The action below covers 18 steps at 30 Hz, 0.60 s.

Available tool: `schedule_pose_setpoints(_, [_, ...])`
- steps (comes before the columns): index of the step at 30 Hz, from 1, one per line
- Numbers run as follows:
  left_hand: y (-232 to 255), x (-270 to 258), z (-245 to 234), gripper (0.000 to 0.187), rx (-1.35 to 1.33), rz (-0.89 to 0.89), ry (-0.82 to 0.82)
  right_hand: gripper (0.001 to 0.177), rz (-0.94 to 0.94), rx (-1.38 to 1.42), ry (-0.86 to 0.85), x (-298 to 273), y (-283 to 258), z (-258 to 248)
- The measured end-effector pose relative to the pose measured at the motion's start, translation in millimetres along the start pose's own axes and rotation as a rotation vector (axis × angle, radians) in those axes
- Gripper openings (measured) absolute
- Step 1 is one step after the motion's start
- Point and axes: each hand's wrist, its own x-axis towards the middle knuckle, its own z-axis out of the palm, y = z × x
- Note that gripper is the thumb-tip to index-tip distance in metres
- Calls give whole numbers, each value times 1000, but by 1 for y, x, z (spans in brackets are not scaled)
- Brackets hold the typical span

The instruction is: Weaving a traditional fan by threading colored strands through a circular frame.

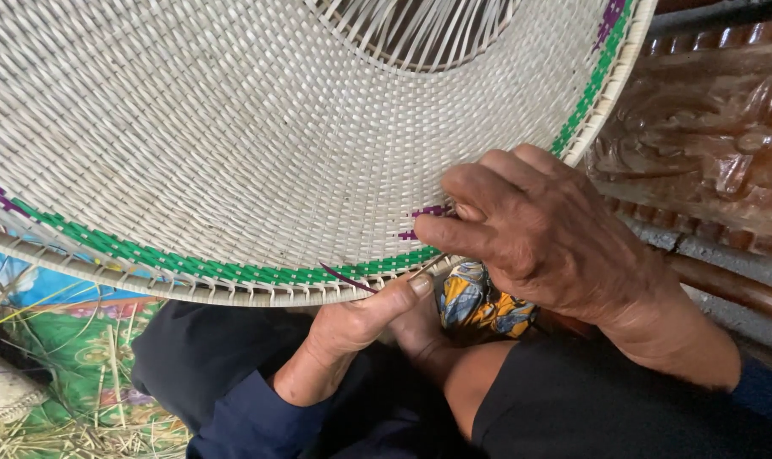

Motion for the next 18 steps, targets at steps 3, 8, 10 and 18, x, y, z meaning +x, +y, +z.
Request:
schedule_pose_setpoints(3, [0, 0, 1, 39, -12, 20, 12, 32, -8, -48, -21, -2, 2, 3])
schedule_pose_setpoints(8, [5, -1, 3, 37, -75, -70, 47, 26, 26, 362, 132, 13, 1, -16])
schedule_pose_setpoints(10, [10, -1, 5, 38, -82, -91, 60, 31, 92, 253, 105, 0, 6, -19])
schedule_pose_setpoints(18, [16, -2, 6, 43, -96, -90, 56, 21, 131, -47, 19, -4, 1, -14])
